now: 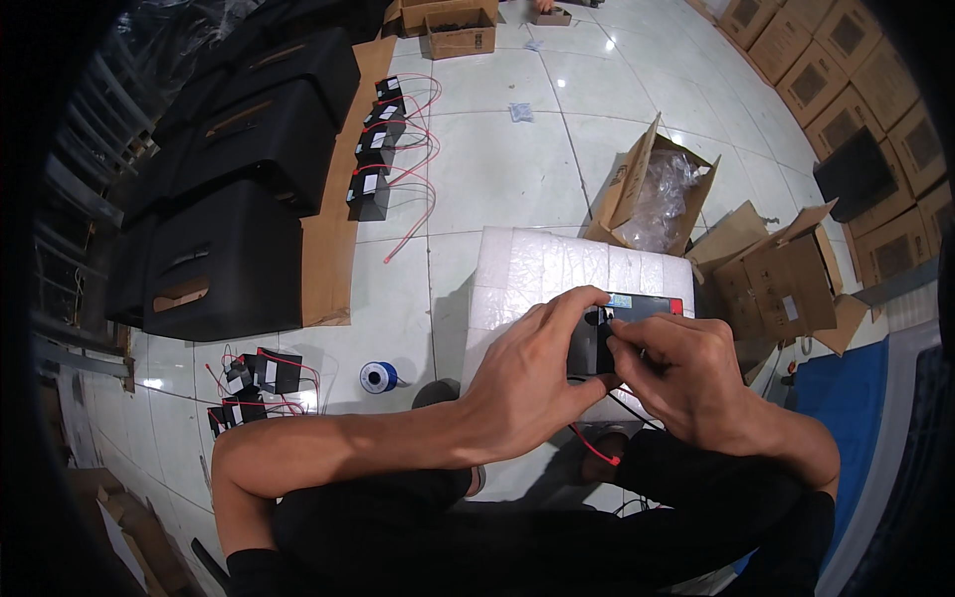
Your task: The person sits on the floor and solders wires to small black electronic modules using a soldering iron and solder wire. They handle multiple modules, attach red and black wires, and place finished units into a cardboard box.
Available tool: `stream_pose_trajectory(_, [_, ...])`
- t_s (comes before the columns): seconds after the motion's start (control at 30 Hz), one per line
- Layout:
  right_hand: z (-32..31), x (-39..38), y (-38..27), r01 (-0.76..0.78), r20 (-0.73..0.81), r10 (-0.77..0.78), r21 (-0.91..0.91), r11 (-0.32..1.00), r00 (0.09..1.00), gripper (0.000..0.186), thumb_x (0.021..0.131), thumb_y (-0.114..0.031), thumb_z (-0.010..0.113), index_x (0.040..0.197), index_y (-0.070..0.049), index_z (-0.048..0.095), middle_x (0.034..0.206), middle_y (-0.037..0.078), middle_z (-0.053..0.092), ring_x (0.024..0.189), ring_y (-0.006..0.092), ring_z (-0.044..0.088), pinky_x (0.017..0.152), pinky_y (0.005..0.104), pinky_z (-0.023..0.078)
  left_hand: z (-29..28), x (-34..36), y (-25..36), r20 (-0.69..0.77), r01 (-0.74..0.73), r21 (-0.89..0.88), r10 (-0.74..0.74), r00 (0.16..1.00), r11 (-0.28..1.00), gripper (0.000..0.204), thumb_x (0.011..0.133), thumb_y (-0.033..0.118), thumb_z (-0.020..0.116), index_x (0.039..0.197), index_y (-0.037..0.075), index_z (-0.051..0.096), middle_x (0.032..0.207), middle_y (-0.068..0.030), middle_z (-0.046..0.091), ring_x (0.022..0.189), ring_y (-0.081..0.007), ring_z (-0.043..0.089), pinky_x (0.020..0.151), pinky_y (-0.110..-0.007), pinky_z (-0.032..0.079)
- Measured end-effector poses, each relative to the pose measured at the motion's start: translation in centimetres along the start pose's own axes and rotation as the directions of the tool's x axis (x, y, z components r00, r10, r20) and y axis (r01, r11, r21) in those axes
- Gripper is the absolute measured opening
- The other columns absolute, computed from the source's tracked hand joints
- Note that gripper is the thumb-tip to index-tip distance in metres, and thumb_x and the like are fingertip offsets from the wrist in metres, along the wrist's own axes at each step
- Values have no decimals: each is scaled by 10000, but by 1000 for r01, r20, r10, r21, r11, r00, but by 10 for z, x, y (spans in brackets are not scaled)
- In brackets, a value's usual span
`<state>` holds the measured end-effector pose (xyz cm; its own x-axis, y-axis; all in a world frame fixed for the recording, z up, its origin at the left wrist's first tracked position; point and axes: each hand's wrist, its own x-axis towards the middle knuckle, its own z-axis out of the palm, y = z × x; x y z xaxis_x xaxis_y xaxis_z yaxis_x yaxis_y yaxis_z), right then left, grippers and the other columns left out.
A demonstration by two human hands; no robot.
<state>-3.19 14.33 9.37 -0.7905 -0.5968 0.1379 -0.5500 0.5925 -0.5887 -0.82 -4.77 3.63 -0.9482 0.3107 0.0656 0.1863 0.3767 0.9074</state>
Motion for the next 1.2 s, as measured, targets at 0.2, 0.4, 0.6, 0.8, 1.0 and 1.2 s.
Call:
stream_pose_trajectory(0.2, [2,-5,-2,24,3,-24,-31,999,1000,220,822,-4,724,1019,89,695,739,187,671,563,284,664,514,354,518,-1,-2,-2,-30,-118,94,121,992,989,679,783,118,758,1390,73,457,1290,-246,577,1221,-409,573,1008,-456,480])
stream_pose_trajectory(0.4, [2,-10,0,41,8,-41,-11,999,999,276,811,-7,727,1061,98,674,747,192,675,574,315,674,514,371,535,-3,-1,-5,-44,-201,79,204,978,976,640,773,89,765,1359,37,513,1346,-225,562,1263,-401,552,1048,-444,465])
stream_pose_trajectory(0.6, [4,-12,4,39,-23,-39,2,999,999,269,827,-53,722,1058,79,685,737,186,682,568,319,675,495,388,539,-7,1,-2,9,-200,54,200,980,978,637,788,58,762,1364,-9,496,1335,-209,574,1274,-352,559,1052,-411,468])
stream_pose_trajectory(0.8, [-3,-14,7,78,59,-72,-115,990,996,303,848,-129,712,1074,73,696,712,163,679,535,292,658,460,386,514,-12,10,4,87,223,-349,-205,975,910,497,903,85,715,1338,-29,504,1219,-119,602,1137,-171,586,978,-317,499])
stream_pose_trajectory(1.0, [-3,-14,6,106,79,-95,-156,982,992,283,852,-127,699,1047,77,708,672,137,651,499,288,623,448,416,485,-2,24,4,52,281,-475,-292,955,834,455,924,208,717,1285,-16,555,1149,-118,609,1053,-172,587,896,-312,515])
stream_pose_trajectory(1.2, [-38,-15,26,7,-89,-4,39,999,996,219,885,-107,683,959,97,718,689,161,673,540,248,648,488,353,495,4,24,5,27,288,-406,-304,952,867,420,924,205,722,1242,-36,591,1073,-158,640,965,-191,632,852,-318,542])
